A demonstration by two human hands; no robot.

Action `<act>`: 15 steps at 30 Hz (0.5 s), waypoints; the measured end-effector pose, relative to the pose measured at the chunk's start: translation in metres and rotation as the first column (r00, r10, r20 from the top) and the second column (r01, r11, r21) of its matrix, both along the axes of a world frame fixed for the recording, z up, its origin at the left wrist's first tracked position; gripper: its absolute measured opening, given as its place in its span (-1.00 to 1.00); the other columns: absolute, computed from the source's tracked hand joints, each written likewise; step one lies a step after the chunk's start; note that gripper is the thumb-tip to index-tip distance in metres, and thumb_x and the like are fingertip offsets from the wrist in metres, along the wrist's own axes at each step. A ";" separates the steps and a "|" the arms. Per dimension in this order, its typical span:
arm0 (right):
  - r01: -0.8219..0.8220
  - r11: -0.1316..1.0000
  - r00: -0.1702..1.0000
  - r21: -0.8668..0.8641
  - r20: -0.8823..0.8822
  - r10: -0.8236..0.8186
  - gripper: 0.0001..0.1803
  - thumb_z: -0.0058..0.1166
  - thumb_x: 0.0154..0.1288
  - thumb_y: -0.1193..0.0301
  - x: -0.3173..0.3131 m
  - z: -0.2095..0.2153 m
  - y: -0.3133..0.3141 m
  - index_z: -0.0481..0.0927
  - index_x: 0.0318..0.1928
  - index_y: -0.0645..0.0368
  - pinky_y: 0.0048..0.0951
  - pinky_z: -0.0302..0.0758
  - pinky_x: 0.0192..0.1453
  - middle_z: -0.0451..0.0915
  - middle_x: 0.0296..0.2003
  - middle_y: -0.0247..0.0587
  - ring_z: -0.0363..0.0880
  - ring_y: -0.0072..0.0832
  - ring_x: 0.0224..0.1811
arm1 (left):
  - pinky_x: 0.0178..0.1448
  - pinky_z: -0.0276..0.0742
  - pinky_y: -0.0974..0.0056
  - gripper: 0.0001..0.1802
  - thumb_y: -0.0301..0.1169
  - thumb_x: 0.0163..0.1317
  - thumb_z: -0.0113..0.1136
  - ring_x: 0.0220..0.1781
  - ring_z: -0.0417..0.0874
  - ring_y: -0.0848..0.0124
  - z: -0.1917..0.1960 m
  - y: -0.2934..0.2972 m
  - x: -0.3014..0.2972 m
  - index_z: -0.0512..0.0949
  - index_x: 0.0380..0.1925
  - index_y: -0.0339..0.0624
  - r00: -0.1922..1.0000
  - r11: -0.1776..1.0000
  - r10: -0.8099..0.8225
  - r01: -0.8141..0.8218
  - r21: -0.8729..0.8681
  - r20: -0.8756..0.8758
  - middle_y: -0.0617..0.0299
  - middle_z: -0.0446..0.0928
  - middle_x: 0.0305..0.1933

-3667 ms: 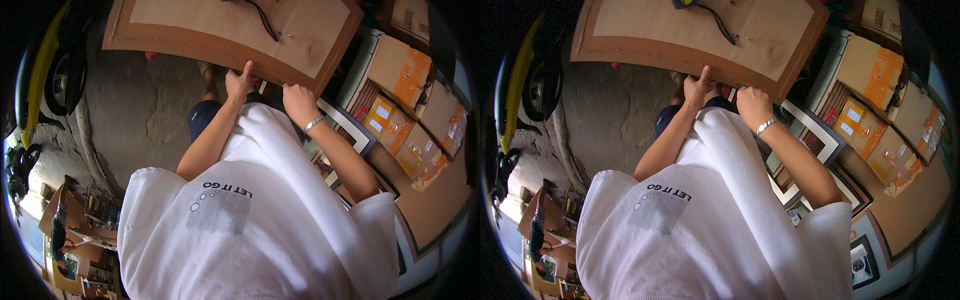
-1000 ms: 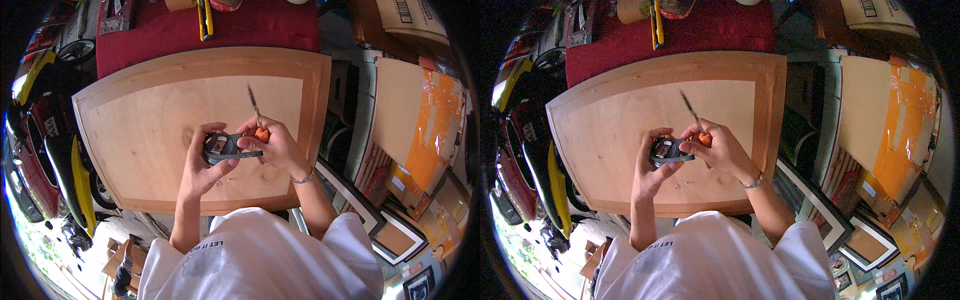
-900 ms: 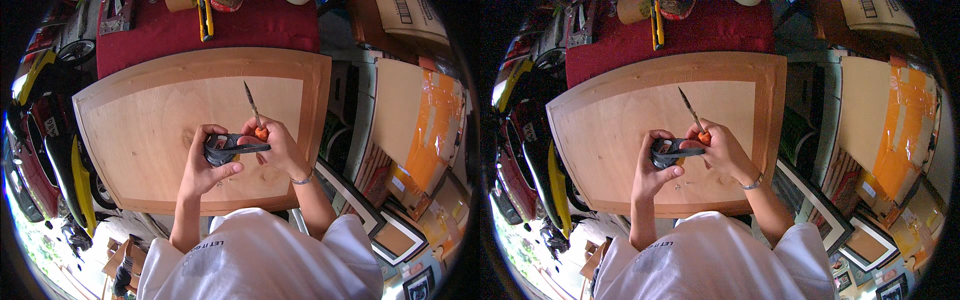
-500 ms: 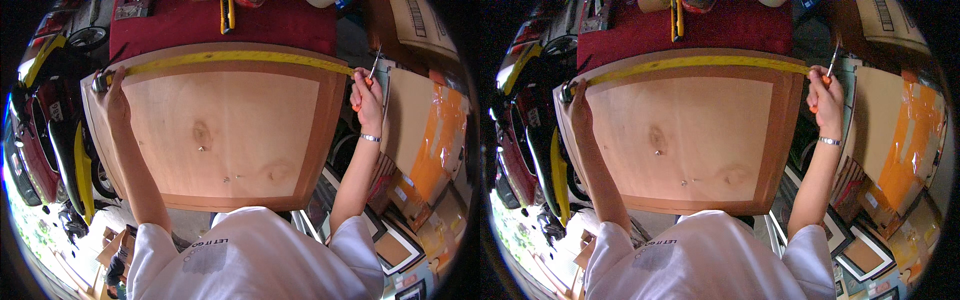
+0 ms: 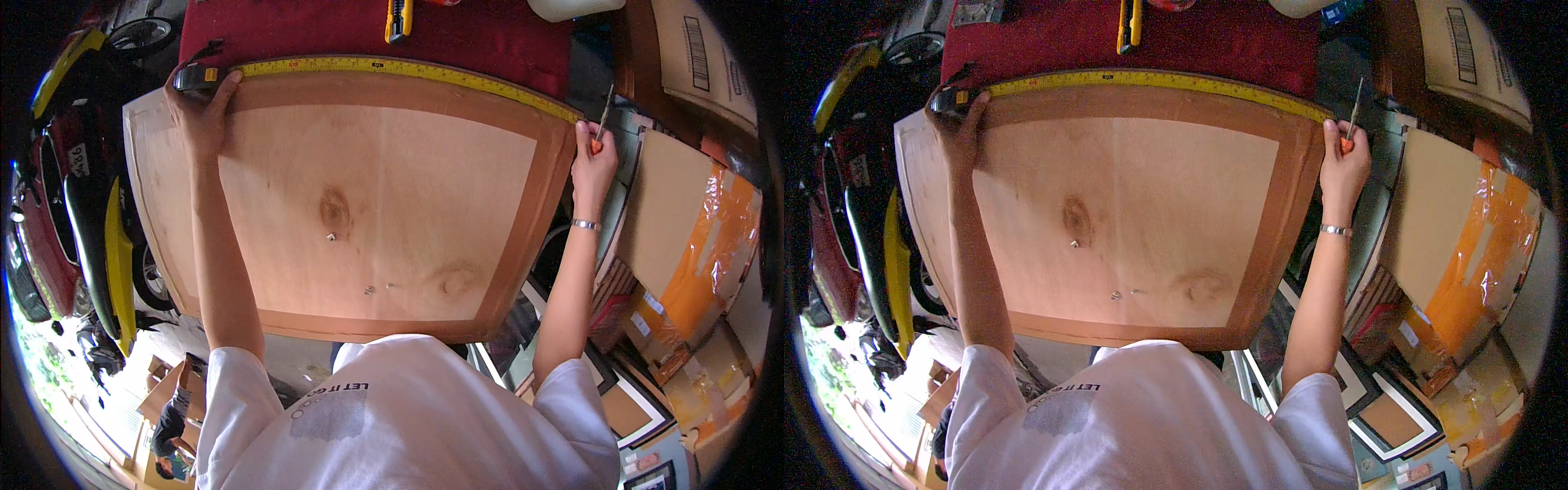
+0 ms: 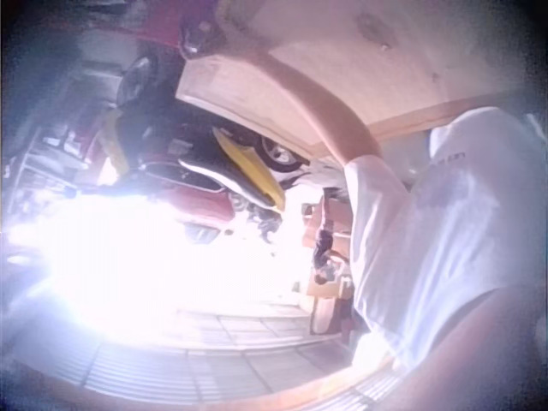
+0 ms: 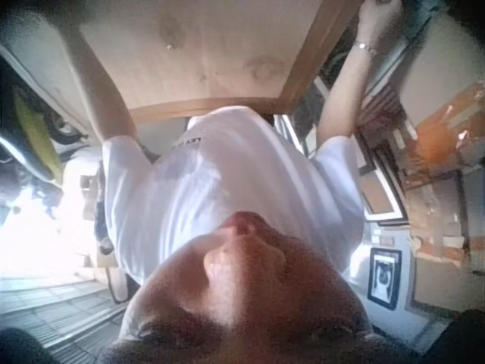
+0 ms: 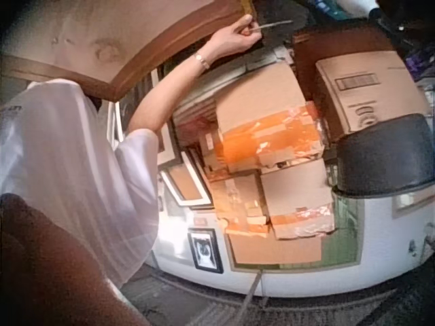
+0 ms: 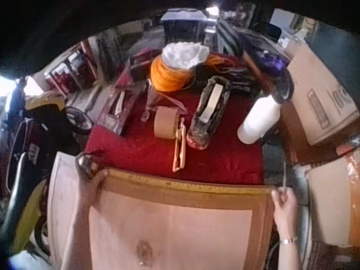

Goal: The person aligns and presses a wooden frame onto a backing board, then measures and marks the board with a tape measure and utility knife. They place screws into pre-drilled holes and use a power drill to fasten the frame to the backing board.

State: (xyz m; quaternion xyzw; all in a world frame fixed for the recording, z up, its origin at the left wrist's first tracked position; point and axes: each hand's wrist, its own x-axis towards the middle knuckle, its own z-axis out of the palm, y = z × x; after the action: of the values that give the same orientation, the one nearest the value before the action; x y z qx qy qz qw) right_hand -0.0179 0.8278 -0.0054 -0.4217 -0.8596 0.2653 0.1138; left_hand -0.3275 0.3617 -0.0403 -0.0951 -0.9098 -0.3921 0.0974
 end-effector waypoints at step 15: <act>-0.734 0.673 0.671 0.093 0.254 0.696 -0.60 0.06 0.41 0.38 -0.059 0.081 -0.114 0.56 0.23 -0.11 -0.23 0.48 -0.42 0.50 -0.47 -0.12 0.54 -0.24 -0.49 | 0.30 0.41 0.04 0.07 0.17 -0.19 0.57 0.21 0.48 0.06 0.010 0.012 0.010 0.33 0.22 -0.22 0.994 0.995 0.090 -0.093 -0.047 -0.058 -0.04 0.44 0.14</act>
State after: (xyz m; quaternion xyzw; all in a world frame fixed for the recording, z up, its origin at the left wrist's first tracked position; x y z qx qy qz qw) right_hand -0.0768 0.7138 0.0753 -0.0610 -0.9836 0.1632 -0.0463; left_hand -0.3177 0.3733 -0.0304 -0.0665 -0.9195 -0.3619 0.1383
